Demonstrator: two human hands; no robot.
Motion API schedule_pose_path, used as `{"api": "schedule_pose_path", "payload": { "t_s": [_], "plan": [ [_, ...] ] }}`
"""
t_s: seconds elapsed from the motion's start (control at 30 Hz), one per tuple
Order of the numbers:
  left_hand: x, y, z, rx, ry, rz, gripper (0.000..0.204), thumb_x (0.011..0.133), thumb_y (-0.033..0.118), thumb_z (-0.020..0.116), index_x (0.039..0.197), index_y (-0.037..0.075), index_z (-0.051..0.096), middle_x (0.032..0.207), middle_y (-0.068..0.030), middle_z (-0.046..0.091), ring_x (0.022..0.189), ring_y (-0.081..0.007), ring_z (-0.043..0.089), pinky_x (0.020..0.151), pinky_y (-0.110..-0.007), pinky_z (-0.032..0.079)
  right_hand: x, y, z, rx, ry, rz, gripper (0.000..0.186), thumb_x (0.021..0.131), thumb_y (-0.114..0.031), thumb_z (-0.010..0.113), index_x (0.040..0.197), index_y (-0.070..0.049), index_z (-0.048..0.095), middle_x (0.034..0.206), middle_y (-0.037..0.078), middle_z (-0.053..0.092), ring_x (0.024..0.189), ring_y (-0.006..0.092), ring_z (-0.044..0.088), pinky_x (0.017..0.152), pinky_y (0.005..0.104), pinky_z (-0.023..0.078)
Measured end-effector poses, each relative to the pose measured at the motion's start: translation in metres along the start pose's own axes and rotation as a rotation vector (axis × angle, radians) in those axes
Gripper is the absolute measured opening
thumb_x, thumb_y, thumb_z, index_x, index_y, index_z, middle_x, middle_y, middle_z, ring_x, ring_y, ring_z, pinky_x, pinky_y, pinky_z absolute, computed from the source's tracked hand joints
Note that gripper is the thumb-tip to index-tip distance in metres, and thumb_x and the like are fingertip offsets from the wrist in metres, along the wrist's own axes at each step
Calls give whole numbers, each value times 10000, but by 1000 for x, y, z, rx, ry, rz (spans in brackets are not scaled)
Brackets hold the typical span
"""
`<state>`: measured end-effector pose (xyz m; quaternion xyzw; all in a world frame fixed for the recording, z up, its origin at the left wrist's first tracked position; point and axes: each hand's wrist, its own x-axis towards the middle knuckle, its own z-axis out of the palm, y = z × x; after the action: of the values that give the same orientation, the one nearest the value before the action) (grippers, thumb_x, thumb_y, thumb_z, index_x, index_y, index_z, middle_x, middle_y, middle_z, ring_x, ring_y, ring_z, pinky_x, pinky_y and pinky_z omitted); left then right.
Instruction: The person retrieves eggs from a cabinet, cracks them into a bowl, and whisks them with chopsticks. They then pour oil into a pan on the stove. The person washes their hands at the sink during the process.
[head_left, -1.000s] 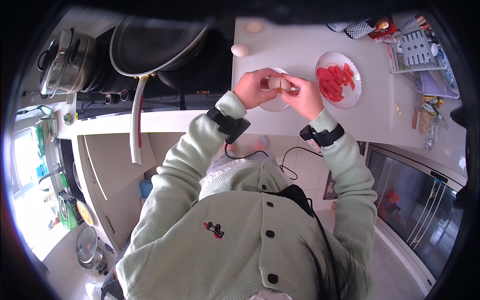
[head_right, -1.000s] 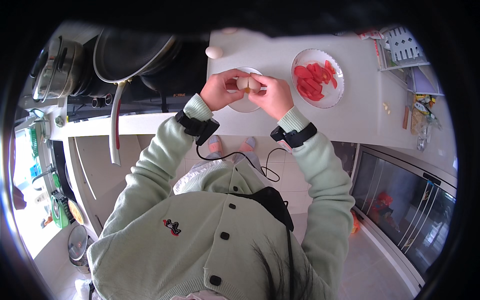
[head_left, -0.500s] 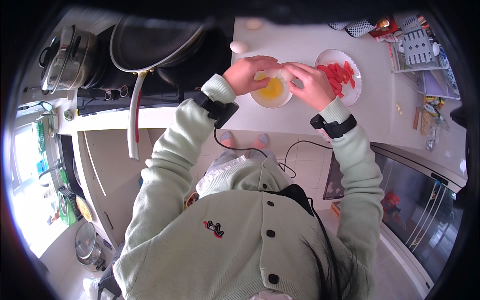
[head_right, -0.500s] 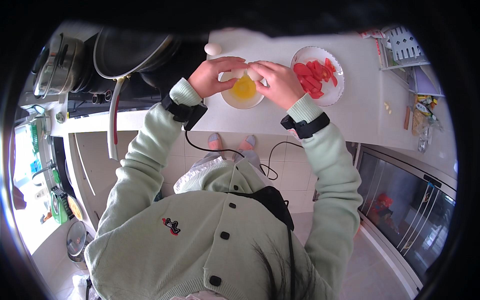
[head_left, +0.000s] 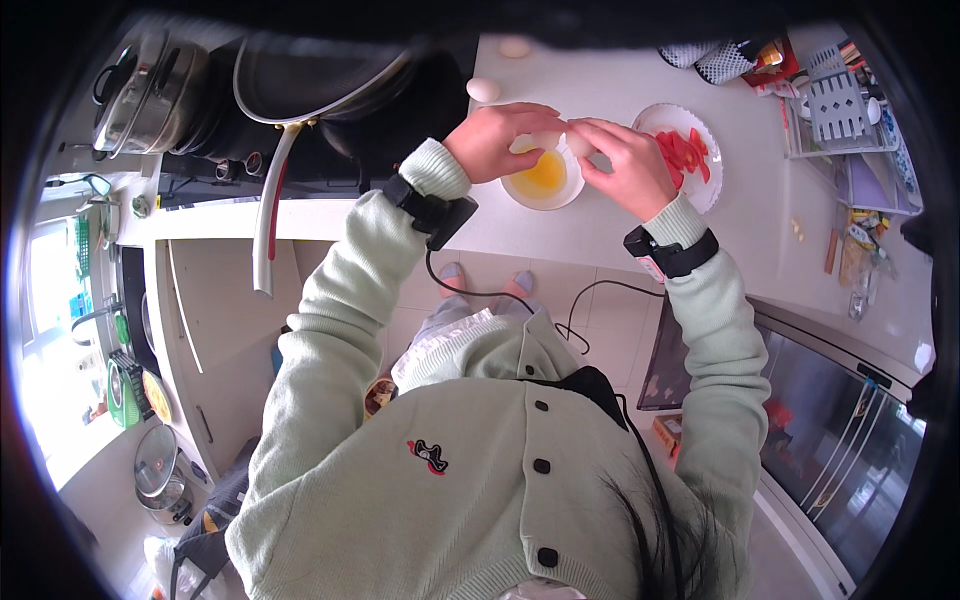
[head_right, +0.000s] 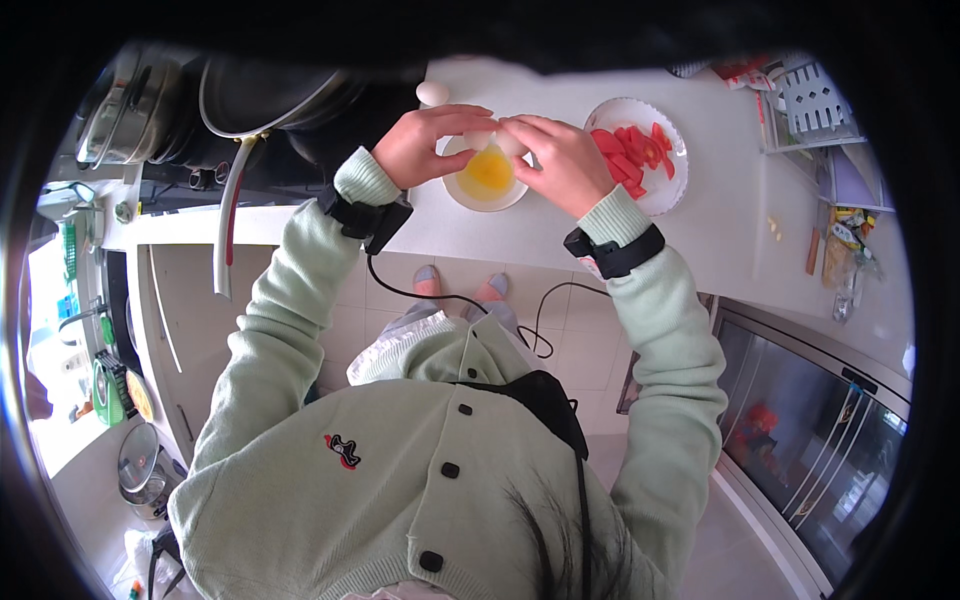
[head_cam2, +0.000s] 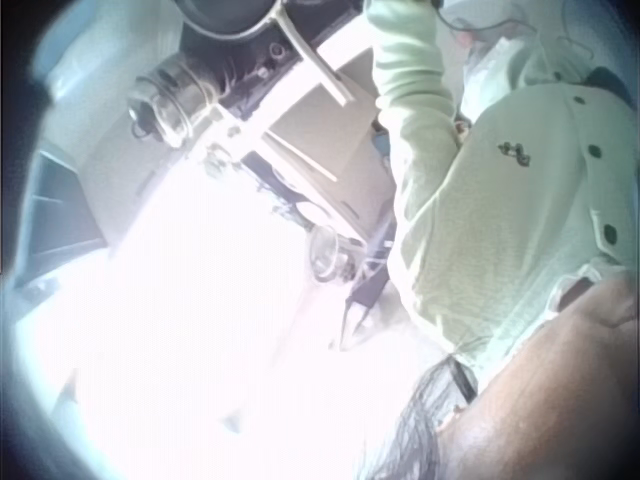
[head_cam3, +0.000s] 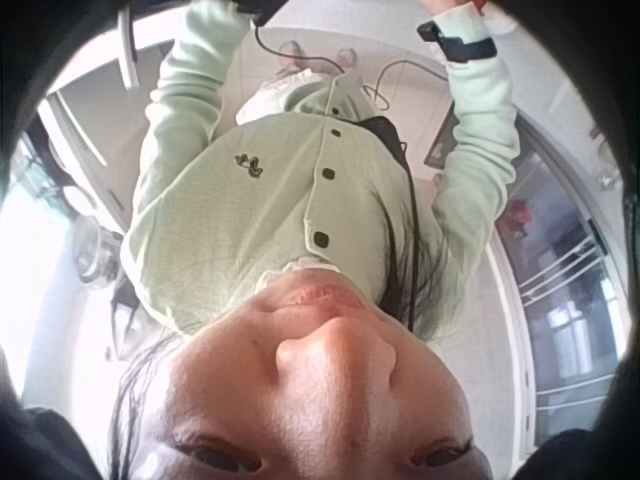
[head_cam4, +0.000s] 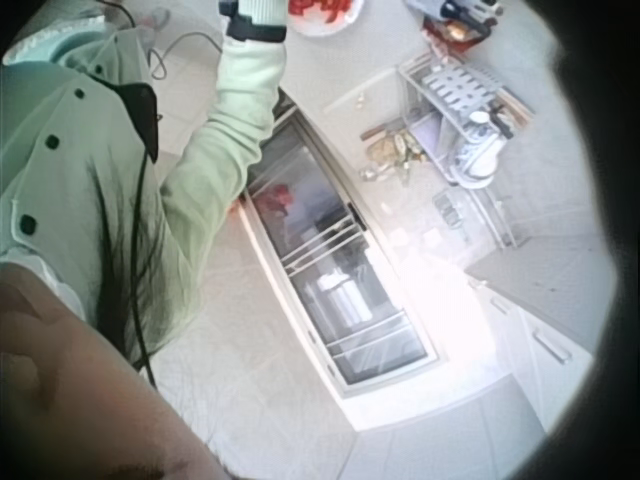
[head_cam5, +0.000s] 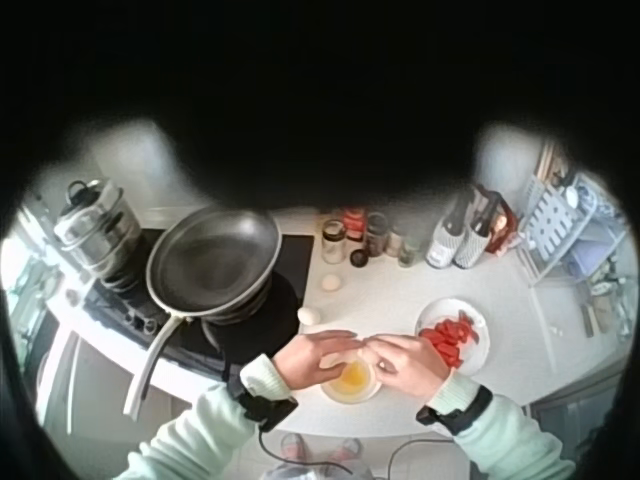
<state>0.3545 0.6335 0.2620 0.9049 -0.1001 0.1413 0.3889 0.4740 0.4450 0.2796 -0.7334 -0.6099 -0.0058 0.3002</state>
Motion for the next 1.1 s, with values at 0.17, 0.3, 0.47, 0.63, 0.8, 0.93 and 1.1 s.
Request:
{"api": "schedule_pose_path", "payload": {
  "t_s": [0.17,0.3,0.47,0.63,0.8,0.93,1.1],
  "plan": [
    [-4,11,1,28,6,-5,414,731,48,638,1140,96,595,1142,-114,588,979,-288,598,877,-334,494,-6,0,1,74,-9,34,392,715,-87,643,1103,-57,601,1056,101,629,884,258,627,756,316,529],
    [-8,17,5,-241,9,-152,405,772,17,631,1171,43,567,1144,-123,596,1038,-245,599,922,-340,478,-12,2,5,365,-20,192,415,753,-69,655,1162,-61,584,1078,122,630,929,221,635,786,308,533],
    [-18,20,16,-577,51,-393,389,818,3,606,1196,-8,516,1137,-107,585,1044,-199,587,936,-320,469,-21,9,12,726,-83,417,410,793,-64,659,1191,-35,565,1087,107,632,962,176,622,828,295,519],
    [-27,18,29,-644,113,-437,397,828,4,599,1212,-10,498,1139,-95,575,1053,-190,575,944,-314,457,-30,22,16,843,-178,441,449,817,-70,651,1238,5,514,1154,98,594,1021,161,585,903,287,465],
    [-33,15,43,-620,204,-438,389,835,16,601,1209,-8,500,1153,-95,566,1058,-181,564,945,-307,453,-36,27,11,882,-127,404,423,814,-77,651,1214,-1,534,1137,102,602,1010,171,597,871,284,490],
    [-36,17,60,-663,295,-447,379,836,29,611,1199,1,507,1156,-91,566,1051,-171,561,950,-301,445,-35,24,-1,916,-83,389,417,815,-80,652,1210,-9,539,1145,106,599,1024,174,596,865,282,503],
    [-37,31,78,-958,423,-456,351,848,55,603,1184,14,510,1143,-89,578,1043,-162,561,950,-295,436,-31,9,-13,900,-56,308,413,812,-83,658,1204,-12,546,1125,117,612,1017,176,604,863,285,508]
  ]
}}
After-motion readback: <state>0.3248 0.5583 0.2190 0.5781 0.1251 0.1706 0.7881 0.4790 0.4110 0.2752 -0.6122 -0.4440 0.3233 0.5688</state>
